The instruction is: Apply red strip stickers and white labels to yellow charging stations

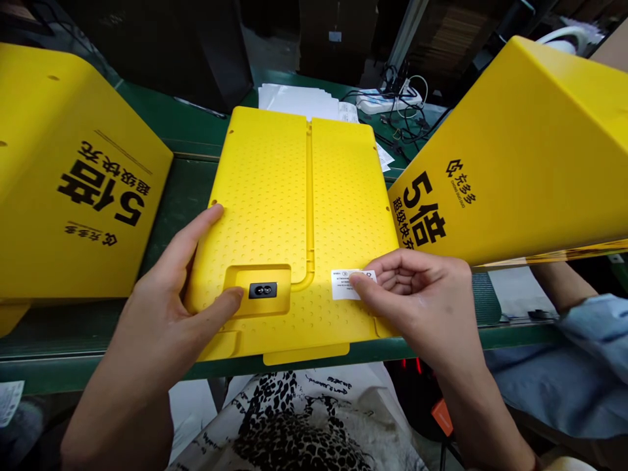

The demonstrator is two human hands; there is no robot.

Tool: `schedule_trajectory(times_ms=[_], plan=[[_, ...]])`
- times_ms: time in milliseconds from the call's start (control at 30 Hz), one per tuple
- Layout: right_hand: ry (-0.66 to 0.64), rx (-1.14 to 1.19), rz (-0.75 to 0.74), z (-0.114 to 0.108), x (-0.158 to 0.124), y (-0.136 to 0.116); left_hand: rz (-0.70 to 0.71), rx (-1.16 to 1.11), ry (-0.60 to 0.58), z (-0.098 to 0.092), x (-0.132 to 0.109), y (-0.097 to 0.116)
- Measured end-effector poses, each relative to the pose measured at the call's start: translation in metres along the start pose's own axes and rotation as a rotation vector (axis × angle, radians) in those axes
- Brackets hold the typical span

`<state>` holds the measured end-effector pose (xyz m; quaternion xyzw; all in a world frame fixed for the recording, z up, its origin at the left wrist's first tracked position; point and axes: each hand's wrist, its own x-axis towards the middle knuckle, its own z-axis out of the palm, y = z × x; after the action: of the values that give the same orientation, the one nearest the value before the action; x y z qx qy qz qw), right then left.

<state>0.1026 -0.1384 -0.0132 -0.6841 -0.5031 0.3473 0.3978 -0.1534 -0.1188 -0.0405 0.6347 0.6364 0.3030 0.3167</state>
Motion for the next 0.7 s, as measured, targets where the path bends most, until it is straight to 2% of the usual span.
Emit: schedule_trajectory(times_ms=[200,367,500,700], plan=[[-0.035,-0.042,-0.031,-0.002,0.002,0.001,-0.011,-0.003,-0.014,-0.001,0.000,0.002],[-0.107,-0.147,-0.078,-0.001,0.007,-0.012,0.014,0.004,0.002,0.000,0.001,0.001],[-0.186,-0.327,-0.149,-0.003,0.015,-0.022,0.015,-0.011,0.003,-0.001,0.000,0.001],[-0.349,-0.674,-0.169,-0.011,0.034,-0.033,-0.018,-0.024,0.008,0.000,0.001,0.002]])
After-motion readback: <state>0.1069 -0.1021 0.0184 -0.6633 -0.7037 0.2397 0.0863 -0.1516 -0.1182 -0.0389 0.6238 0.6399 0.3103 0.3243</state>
